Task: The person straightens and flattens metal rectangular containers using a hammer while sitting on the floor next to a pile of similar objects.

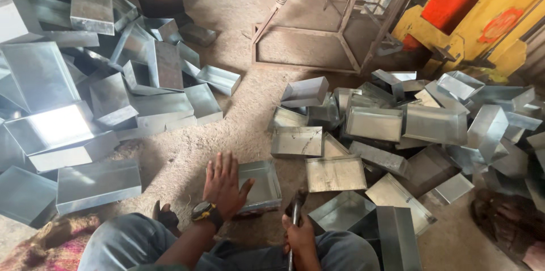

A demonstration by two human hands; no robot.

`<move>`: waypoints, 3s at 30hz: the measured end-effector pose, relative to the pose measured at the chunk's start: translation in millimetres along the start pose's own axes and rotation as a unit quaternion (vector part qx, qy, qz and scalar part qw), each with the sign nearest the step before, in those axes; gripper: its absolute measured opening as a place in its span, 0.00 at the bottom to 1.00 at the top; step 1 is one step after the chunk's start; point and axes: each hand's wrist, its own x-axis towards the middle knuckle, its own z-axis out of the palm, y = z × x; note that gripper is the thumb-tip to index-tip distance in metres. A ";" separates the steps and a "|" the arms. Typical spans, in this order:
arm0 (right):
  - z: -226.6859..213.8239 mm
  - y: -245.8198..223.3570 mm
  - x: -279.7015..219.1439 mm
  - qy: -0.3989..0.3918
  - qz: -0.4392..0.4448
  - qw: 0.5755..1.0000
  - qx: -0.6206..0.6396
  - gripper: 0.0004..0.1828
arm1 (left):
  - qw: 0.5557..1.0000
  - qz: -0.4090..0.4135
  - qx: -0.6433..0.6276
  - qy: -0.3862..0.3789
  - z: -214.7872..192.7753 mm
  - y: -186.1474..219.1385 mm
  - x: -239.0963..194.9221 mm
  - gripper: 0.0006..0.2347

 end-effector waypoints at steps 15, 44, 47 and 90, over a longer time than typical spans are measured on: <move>15.9 -149.5 -147.9 0.020 -0.479 0.868 0.128 0.26 | 0.977 -0.046 0.068 -0.195 -34.4 7.6 -9.3 0.46; -21.4 -120.9 -121.5 0.085 -0.261 0.961 -0.041 0.26 | 0.982 -0.087 0.076 -0.148 -3.7 -10.3 50.5 0.44; -2.4 -98.8 -98.9 0.124 -0.342 0.931 -0.024 0.26 | 0.980 -0.093 0.073 -0.157 2.4 -12.6 57.2 0.43; -14.6 -96.2 -90.4 0.112 -0.112 0.973 -0.166 0.19 | 0.989 0.011 0.096 -0.113 -16.2 21.3 2.8 0.37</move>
